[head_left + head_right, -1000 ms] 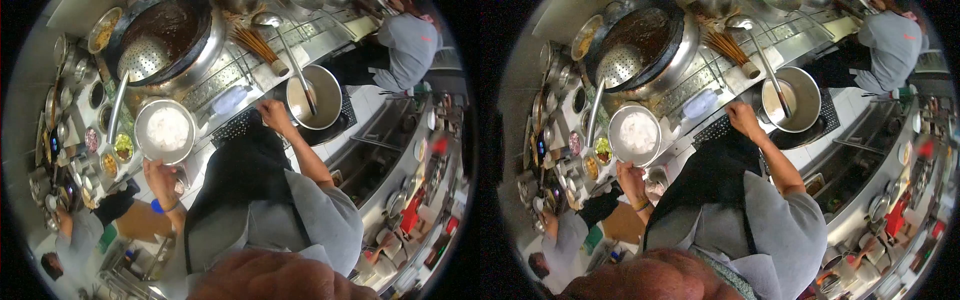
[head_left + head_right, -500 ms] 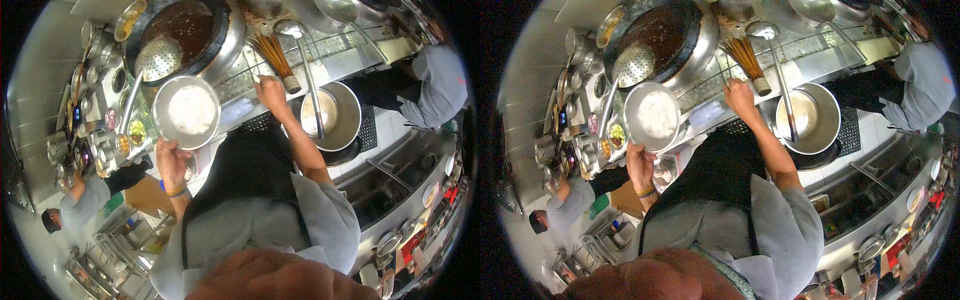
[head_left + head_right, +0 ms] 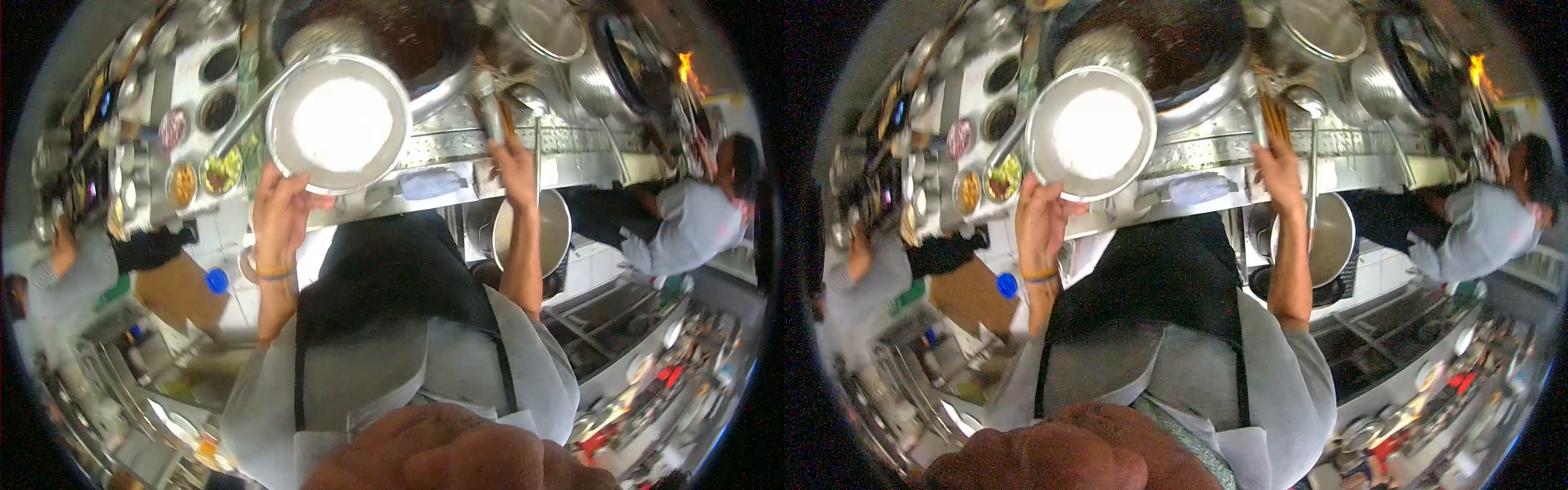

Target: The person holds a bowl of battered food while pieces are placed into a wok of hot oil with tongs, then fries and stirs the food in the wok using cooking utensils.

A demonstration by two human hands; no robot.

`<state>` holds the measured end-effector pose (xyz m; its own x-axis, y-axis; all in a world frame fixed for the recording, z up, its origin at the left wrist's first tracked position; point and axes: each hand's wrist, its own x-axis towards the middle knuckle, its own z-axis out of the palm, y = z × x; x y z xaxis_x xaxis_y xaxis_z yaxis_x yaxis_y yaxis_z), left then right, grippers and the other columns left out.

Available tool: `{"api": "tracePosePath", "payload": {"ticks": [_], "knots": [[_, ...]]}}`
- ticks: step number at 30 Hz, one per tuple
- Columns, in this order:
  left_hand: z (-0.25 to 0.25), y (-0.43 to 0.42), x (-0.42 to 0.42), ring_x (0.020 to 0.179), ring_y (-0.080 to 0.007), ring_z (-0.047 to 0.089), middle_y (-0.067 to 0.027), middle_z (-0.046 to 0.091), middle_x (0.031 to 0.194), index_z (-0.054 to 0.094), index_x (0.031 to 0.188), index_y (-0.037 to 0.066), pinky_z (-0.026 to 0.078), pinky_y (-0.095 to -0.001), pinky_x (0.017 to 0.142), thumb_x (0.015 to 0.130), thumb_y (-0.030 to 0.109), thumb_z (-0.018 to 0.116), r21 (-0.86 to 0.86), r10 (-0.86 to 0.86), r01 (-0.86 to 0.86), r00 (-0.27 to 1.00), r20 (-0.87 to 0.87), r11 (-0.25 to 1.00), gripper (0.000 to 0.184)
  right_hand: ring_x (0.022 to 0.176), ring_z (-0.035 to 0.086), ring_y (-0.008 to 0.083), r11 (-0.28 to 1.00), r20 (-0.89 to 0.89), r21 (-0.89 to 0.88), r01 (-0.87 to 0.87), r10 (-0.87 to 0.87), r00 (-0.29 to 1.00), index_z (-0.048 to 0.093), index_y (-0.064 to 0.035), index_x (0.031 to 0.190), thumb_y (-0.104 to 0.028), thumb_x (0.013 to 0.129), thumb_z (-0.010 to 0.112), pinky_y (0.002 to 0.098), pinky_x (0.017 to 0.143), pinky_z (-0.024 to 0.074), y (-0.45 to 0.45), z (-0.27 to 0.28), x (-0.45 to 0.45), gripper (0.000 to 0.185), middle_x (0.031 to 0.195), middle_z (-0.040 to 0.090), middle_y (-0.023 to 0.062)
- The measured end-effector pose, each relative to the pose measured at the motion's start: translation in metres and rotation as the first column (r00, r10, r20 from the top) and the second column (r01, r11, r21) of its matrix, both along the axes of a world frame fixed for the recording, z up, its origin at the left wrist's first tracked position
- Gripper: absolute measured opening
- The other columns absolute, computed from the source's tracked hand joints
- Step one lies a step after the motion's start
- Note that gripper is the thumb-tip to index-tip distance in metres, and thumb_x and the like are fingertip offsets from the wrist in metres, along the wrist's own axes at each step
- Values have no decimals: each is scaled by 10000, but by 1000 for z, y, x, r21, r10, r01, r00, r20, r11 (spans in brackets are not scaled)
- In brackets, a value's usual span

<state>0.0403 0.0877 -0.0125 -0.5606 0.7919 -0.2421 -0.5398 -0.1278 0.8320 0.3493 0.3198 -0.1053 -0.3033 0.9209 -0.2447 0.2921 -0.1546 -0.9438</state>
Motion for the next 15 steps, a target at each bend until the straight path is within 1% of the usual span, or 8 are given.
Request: {"api": "tracePosePath", "payload": {"ticks": [1,2,3,5,8,10,11,15], "knots": [[2,1,-4,774,-261,715,-184,659,1096,541,1101,6,645,-352,593,895,29,571,11,18,-19,1000,11,1000,209,619,546,84,995,-229,95,-6,27,973,513,-22,1393,-168,954,651,242,516,467,-5,27,-8,483,861,632,43],[3,1,-7,758,-261,715,-207,655,1099,542,1106,-4,647,-356,612,898,29,585,64,16,-18,1000,25,998,215,636,541,85,995,-360,42,87,-66,931,480,-32,1426,-150,969,627,239,514,464,-15,58,-22,494,880,634,36],[-9,0,-15,752,-259,714,-209,657,1081,544,1086,-4,647,-359,613,900,20,591,90,-11,8,999,35,996,194,673,538,80,991,-345,132,-11,57,937,448,-39,1452,-153,974,623,240,521,458,-8,64,-15,521,931,635,44],[-21,2,-25,736,-255,713,-202,660,1043,544,1046,-2,646,-359,610,901,1,598,132,-30,26,999,24,991,154,905,620,135,954,-69,267,-136,160,985,461,-16,1443,-171,989,609,284,751,517,-6,95,-21,502,1127,660,120],[-19,8,-28,706,-246,711,-176,660,979,535,982,3,644,-348,597,904,-22,594,152,24,-21,1000,-20,988,101,1028,646,185,713,358,563,-417,244,901,559,26,1315,-209,966,648,330,895,505,-22,155,-49,430,1169,674,171],[-19,10,-31,683,-238,707,-154,655,937,525,937,7,643,-337,586,908,-32,587,157,65,-59,997,-34,986,79,897,693,228,712,592,390,-584,292,751,600,36,1215,-232,923,698,340,785,531,-43,212,-73,409,1073,691,188],[-19,12,-35,675,-232,703,-149,652,930,521,925,9,642,-331,581,907,-32,586,151,77,-71,996,-34,986,79,758,688,298,451,685,579,-679,183,706,624,11,1153,-215,866,740,368,665,528,-38,215,-73,383,953,684,166],[-17,10,-41,647,-210,689,-137,642,912,516,897,11,638,-316,559,902,-31,587,138,73,-69,997,-23,988,83,749,651,333,135,829,558,-819,-43,557,657,-54,1095,-164,806,751,427,622,512,-40,255,-103,324,880,654,113]]}}
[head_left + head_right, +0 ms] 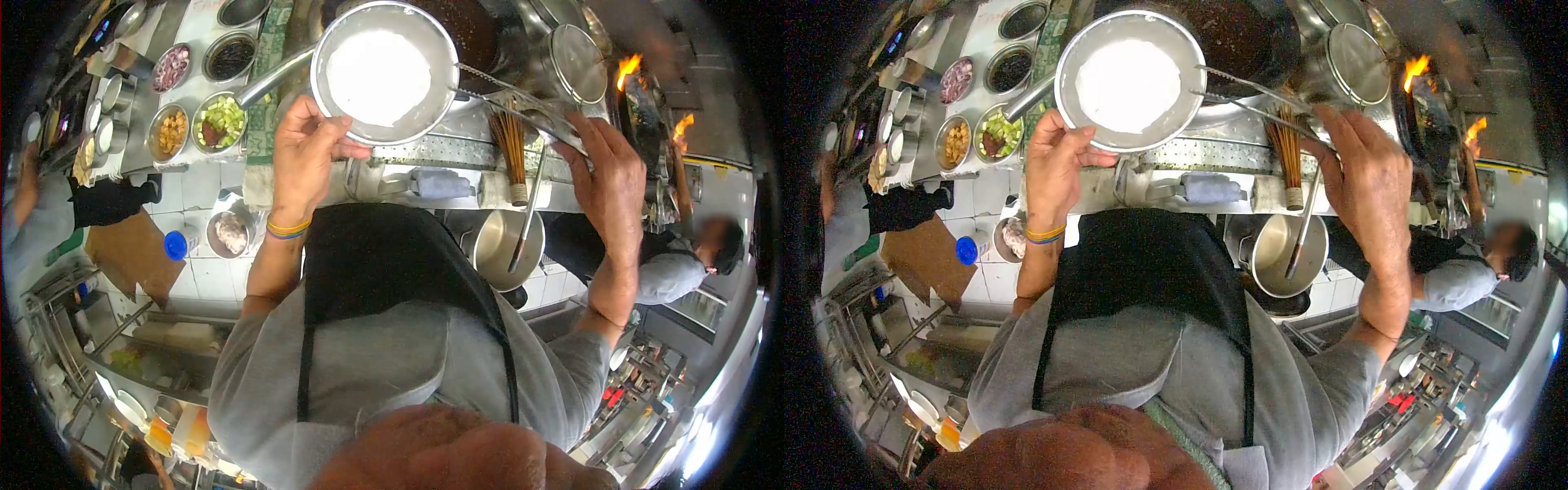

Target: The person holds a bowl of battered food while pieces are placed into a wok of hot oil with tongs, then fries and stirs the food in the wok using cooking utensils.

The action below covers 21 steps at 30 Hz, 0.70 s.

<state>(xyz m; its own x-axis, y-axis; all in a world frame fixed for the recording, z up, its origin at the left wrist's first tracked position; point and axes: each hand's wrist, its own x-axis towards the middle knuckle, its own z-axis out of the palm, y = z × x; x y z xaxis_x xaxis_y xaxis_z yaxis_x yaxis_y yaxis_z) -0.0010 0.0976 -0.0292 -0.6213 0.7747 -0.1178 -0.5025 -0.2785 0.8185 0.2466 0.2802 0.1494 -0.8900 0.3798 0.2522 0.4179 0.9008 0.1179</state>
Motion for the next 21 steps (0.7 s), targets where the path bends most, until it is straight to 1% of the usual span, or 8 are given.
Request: {"api": "tracePosePath", "payload": {"ticks": [4,7,10,13,16,17,18,21], "knots": [[2,-3,-1,650,-211,695,-142,649,908,524,911,3,636,-315,535,890,-36,581,32,-35,35,999,-5,999,73,750,663,269,979,129,162,-124,104,986,659,-69,1071,-196,809,739,377,616,531,2,17,-15,302,892,660,71],[10,-1,0,650,-217,697,-145,654,912,540,946,-7,637,-322,529,882,-41,574,60,-101,101,995,12,993,79,754,668,257,966,163,159,-205,179,970,656,-76,1062,-204,815,731,372,602,535,-3,22,-29,288,893,659,57],[18,6,6,635,-211,688,-146,654,920,553,971,-18,637,-329,525,878,-39,570,47,-223,219,969,109,975,97,731,673,260,962,175,122,-244,221,960,653,-83,1047,-210,825,720,379,568,535,-3,4,-47,265,889,655,55],[16,18,16,618,-201,675,-151,652,927,561,987,-26,639,-332,528,872,-44,565,37,-176,173,970,167,984,116,693,674,271,973,97,100,-207,197,976,652,-88,1043,-206,833,712,389,537,530,3,-24,-59,249,881,649,62],[7,22,19,610,-197,672,-141,646,925,561,982,-26,641,-329,532,869,-48,557,25,-46,43,994,103,999,115,677,682,282,988,120,45,-150,144,982,642,-82,1053,-221,845,704,392,534,532,-2,-4,-48,258,897,664,75],[3,22,17,610,-194,670,-132,636,913,559,980,-29,641,-327,533,870,-48,556,13,-46,45,996,79,999,111,679,684,283,992,128,21,-125,121,984,639,-79,1055,-225,848,701,391,536,533,-4,7,-42,261,902,668,78],[-1,23,17,609,-192,669,-123,625,901,557,978,-33,642,-325,534,871,-47,554,3,-46,46,997,56,999,108,671,686,289,989,92,-62,-135,140,986,640,-78,1053,-225,857,692,395,536,536,-5,12,-37,251,892,678,84],[1,28,27,607,-183,664,-99,586,861,543,961,-44,643,-316,538,874,-48,544,-11,-84,84,996,-5,996,87,634,677,305,985,164,-40,-168,173,971,643,-84,1019,-221,871,675,406,522,536,-15,-15,-41,204,849,668,81]]}}
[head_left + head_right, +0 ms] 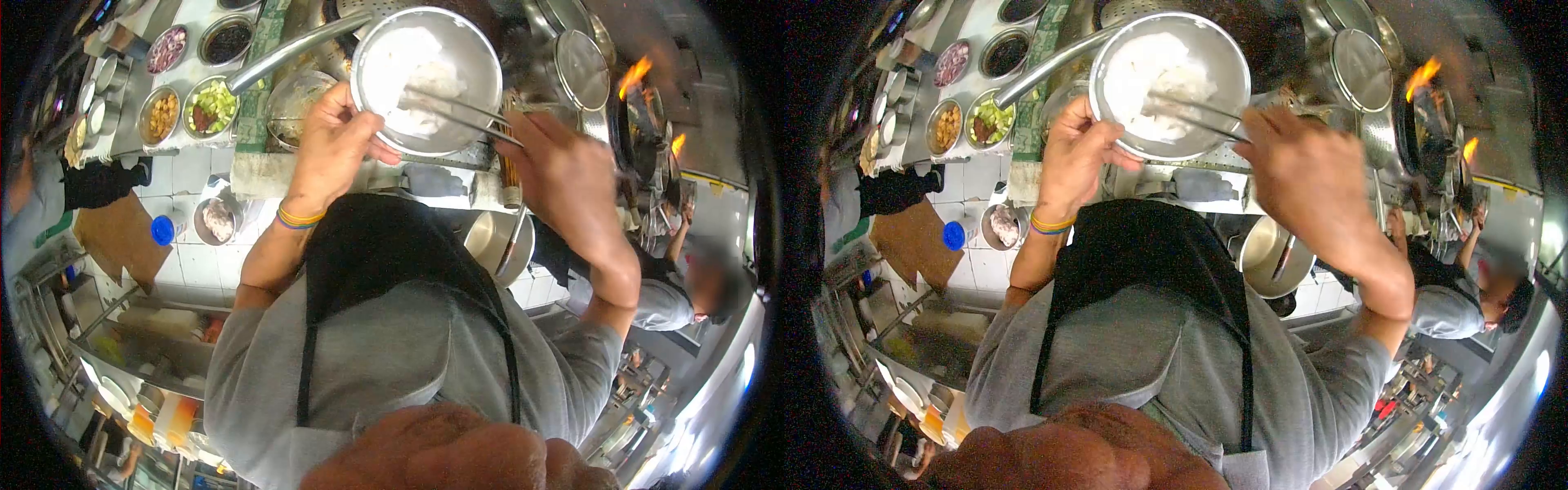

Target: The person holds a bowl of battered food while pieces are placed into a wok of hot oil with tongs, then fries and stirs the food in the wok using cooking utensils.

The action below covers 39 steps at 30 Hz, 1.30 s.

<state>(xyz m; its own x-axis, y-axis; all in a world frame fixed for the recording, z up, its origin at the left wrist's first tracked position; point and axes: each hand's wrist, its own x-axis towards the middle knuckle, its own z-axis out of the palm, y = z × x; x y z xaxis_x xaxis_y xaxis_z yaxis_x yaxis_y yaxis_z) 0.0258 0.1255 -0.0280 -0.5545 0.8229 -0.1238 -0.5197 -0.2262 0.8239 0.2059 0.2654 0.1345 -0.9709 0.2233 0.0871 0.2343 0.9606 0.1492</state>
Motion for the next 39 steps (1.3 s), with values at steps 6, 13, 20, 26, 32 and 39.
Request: {"api": "tracePosePath", "payload": {"ticks": [6,13,20,26,32,39], "knots": [[-5,8,1,630,-201,680,-115,593,863,524,954,-40,645,-314,546,882,-51,514,-6,60,-60,996,-67,998,74,603,674,309,998,-3,-44,52,-52,999,608,-72,945,-219,897,644,414,497,536,17,-21,2,158,804,642,91],[-13,18,13,593,-191,666,-99,569,842,505,952,-35,649,-317,544,874,-67,495,-23,-2,3,999,52,1000,84,620,690,301,971,23,88,220,-223,974,619,-63,962,-216,889,647,435,517,554,32,-34,6,173,829,656,80],[-14,22,7,610,-178,661,-97,580,863,515,954,-31,648,-314,543,872,-62,503,-29,41,-40,999,9,999,88,629,689,281,989,-42,-140,47,-53,998,656,-76,1023,-207,867,671,418,519,544,30,-51,16,204,872,679,88],[1,13,2,644,-165,657,-116,599,891,520,958,-38,651,-319,554,873,-62,514,-16,67,-67,998,-7,998,88,702,675,337,973,-36,-179,149,-158,987,683,-68,1072,-149,837,719,420,587,522,15,11,19,251,862,676,128],[10,9,4,658,-169,661,-114,600,891,519,947,-26,655,-329,577,889,-59,532,7,64,-64,998,31,998,68,682,663,309,981,-97,-191,23,-42,994,642,-61,1023,-150,840,700,419,543,516,13,18,14,211,811,632,85],[3,6,4,677,-170,668,-109,603,902,521,956,-25,656,-332,589,909,-48,544,42,57,-58,998,34,997,57,721,675,318,990,16,-119,78,-77,997,691,-74,1082,-121,803,744,393,595,525,7,16,-6,288,889,694,106]]}}
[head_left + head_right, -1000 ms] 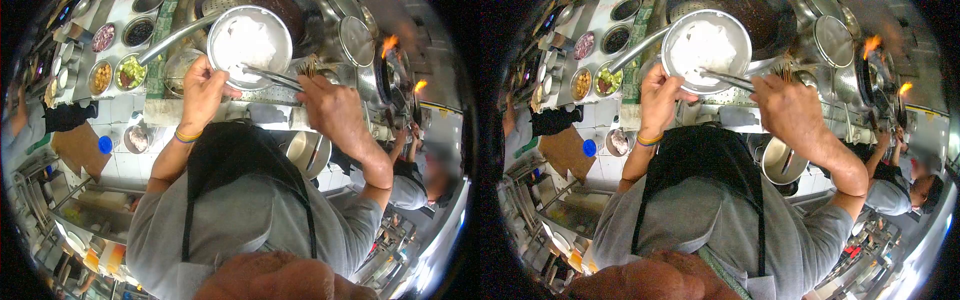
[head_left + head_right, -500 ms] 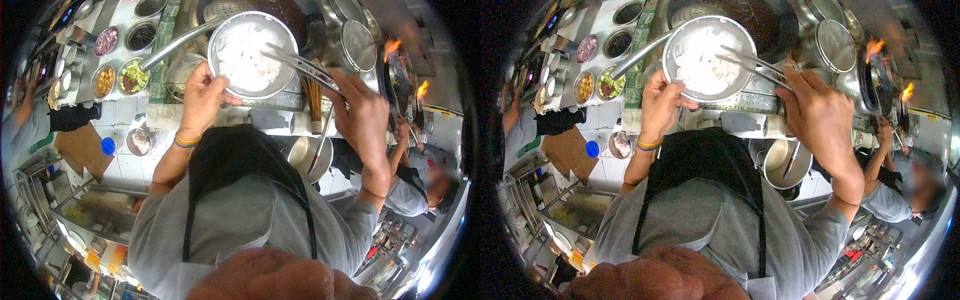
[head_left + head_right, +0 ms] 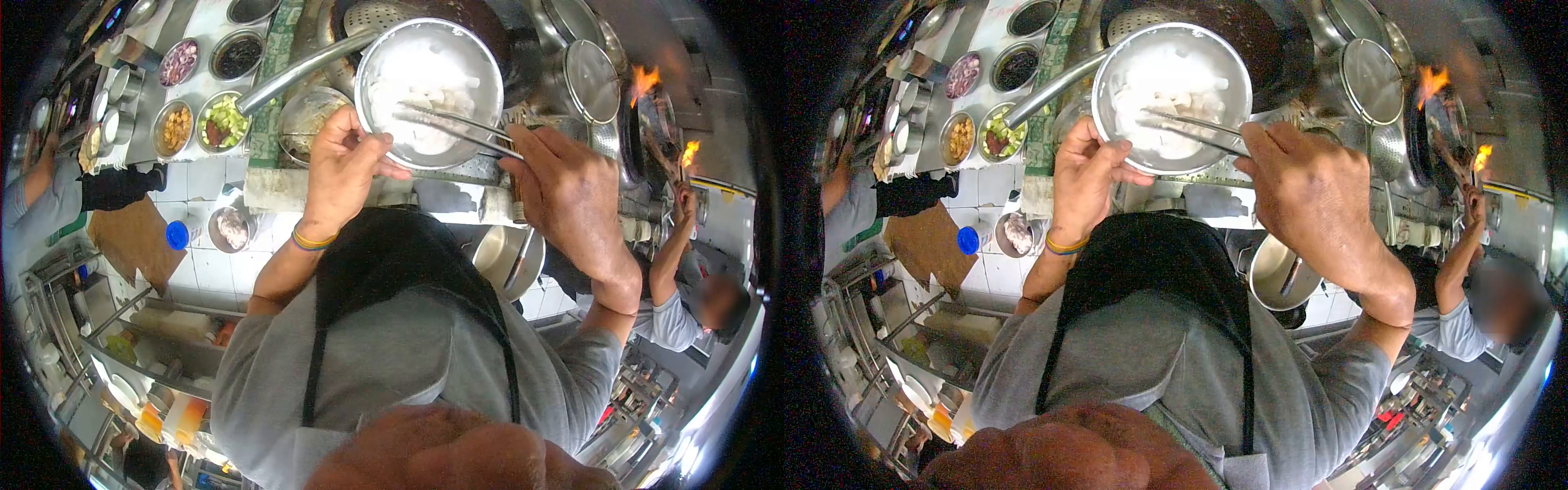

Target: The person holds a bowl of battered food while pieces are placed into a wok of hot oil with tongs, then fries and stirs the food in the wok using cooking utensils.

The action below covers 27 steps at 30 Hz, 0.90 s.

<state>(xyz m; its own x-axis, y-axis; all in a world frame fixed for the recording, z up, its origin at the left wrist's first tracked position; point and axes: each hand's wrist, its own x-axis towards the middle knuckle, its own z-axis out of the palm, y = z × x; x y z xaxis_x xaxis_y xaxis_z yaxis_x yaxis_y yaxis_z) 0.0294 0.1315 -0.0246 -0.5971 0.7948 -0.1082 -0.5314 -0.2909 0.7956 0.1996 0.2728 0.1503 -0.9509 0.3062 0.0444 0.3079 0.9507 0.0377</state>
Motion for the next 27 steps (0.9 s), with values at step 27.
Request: {"api": "tracePosePath", "payload": {"ticks": [27], "knots": [[-8,-16,-49,666,-210,693,-172,660,933,539,1042,-65,641,-326,533,862,-18,518,-24,236,-235,961,142,972,187,914,702,361,835,-126,201,512,-497,859,754,-169,1052,-431,879,654,461,794,562,183,-72,-60,329,967,724,165]]}}
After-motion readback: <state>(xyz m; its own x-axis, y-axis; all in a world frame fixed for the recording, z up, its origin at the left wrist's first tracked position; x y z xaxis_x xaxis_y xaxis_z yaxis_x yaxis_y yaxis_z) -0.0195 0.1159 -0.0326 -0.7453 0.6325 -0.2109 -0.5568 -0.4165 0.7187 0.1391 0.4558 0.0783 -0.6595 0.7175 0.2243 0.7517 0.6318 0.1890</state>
